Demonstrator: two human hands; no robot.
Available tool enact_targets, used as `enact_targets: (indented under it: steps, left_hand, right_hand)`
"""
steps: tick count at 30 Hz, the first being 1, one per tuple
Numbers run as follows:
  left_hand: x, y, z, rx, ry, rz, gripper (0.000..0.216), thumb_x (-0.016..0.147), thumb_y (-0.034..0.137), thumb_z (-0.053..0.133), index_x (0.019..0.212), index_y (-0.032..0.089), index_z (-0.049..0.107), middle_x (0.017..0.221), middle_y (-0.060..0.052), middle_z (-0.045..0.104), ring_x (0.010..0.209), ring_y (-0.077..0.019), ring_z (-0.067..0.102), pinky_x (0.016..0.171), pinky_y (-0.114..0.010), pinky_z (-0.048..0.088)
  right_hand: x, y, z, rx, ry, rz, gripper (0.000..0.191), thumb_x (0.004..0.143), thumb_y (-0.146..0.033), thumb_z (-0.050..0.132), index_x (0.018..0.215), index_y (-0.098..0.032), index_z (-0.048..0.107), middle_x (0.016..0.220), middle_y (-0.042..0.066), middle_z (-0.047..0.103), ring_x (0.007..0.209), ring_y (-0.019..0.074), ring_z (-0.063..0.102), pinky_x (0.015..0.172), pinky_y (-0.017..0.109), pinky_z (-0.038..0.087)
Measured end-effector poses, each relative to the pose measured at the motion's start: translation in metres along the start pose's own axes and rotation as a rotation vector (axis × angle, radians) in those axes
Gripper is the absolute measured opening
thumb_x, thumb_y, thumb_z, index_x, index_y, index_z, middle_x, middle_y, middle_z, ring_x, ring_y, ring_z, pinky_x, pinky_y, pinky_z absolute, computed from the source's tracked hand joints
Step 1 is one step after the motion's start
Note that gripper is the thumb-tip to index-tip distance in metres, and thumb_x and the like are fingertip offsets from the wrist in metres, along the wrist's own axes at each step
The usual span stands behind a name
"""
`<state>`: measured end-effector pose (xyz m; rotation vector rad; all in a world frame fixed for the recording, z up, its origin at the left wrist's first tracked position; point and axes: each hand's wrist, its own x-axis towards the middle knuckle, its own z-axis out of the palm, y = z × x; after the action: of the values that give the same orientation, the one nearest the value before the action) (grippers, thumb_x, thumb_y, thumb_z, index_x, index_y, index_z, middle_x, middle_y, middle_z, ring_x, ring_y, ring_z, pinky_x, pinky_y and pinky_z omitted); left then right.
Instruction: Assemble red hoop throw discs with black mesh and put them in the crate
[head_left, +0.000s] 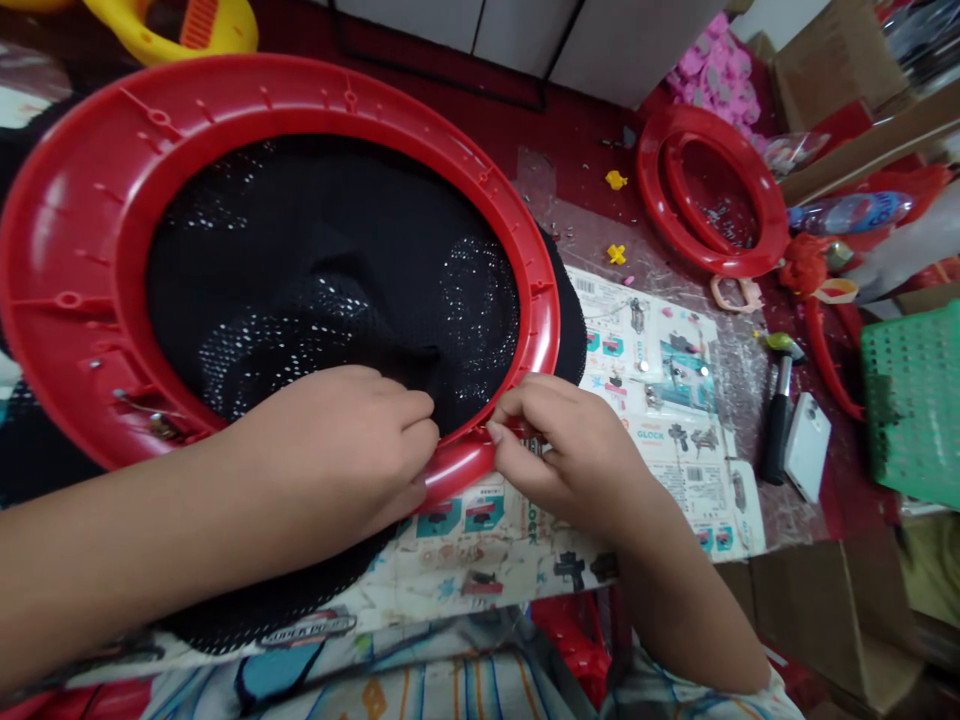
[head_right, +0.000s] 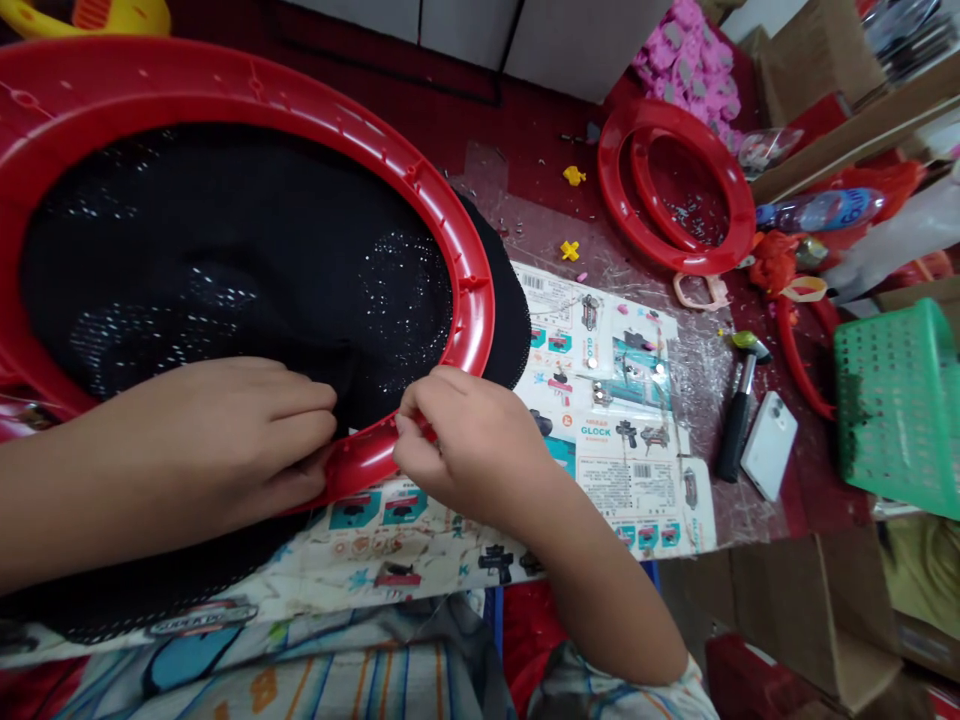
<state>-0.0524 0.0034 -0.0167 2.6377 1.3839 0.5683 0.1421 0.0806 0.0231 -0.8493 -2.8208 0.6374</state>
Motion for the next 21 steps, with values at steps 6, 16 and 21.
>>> enact_targets:
  steps: [6,16,21]
  left_hand:
    - [-0.002,0.000,0.004,0.003,0.055,0.000,0.019,0.076,0.016,0.050,0.058,0.022,0.049,0.057,0.000,0.048,0.051,-0.0195,0.045,0.052,-0.036,0.037]
    - [-0.006,-0.003,0.005,0.005,0.047,0.031,0.017,0.074,0.016,0.054,0.059,0.022,0.048,0.057,0.000,0.047,0.054,-0.0183,0.042,0.054,-0.035,0.033]
    - [-0.005,0.002,-0.006,0.013,-0.011,0.018,0.021,0.078,0.017,0.048,0.058,0.022,0.048,0.058,-0.001,0.048,0.055,-0.0205,0.046,0.056,-0.037,0.036]
  right_hand:
    - [-0.001,0.002,-0.001,-0.014,-0.029,-0.023,0.019,0.090,-0.018,0.046,0.079,-0.014,0.061,0.071,0.004,0.060,0.065,0.0126,0.052,0.059,0.024,0.040]
    - [-0.001,-0.001,0.003,-0.016,-0.111,0.119,0.020,0.088,-0.018,0.050,0.076,-0.014,0.065,0.069,0.003,0.063,0.063,0.0120,0.055,0.057,0.024,0.038]
    - [-0.004,-0.007,0.005,0.043,-0.125,0.210,0.021,0.088,-0.020,0.051,0.074,-0.015,0.065,0.068,0.002,0.064,0.063,0.0115,0.055,0.058,0.023,0.036]
